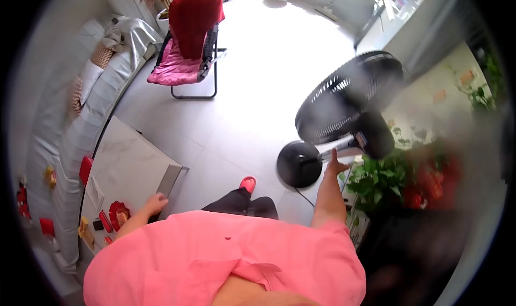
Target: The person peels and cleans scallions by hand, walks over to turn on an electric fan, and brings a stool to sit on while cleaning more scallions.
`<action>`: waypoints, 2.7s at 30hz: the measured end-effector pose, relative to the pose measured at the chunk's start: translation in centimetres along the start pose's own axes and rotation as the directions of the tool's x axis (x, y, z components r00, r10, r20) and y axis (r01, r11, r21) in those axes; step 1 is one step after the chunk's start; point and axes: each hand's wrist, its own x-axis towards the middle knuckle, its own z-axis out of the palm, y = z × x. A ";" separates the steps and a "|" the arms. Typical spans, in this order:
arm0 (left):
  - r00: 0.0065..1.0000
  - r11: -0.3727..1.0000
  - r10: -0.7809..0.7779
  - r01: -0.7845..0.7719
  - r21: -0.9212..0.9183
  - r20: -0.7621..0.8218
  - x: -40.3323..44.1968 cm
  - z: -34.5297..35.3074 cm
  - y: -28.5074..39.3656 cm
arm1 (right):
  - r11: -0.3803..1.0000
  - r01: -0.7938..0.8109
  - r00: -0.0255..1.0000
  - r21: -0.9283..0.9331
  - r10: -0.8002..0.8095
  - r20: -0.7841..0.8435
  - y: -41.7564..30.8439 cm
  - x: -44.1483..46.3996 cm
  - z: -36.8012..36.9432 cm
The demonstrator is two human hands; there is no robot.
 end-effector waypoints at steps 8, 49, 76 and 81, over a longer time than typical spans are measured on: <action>0.986 0.985 0.167 -0.166 0.039 -0.022 3.3 -1.2 11.6 | 0.931 0.364 0.930 -0.019 -0.362 0.055 -0.1 2.1 0.5; 0.963 0.979 0.081 -0.125 0.161 0.257 -9.1 21.5 18.4 | 0.323 0.915 0.030 0.244 -0.656 0.754 -0.9 12.0 -2.8; 0.877 0.828 0.423 -0.476 0.296 0.226 -16.1 32.8 30.2 | 0.865 0.356 -0.133 0.355 -0.329 0.935 -2.0 16.2 -0.1; 0.359 0.074 0.892 -0.713 0.697 0.273 -17.3 34.8 29.6 | 0.660 0.569 -0.226 0.490 -0.448 0.865 -0.8 16.5 1.1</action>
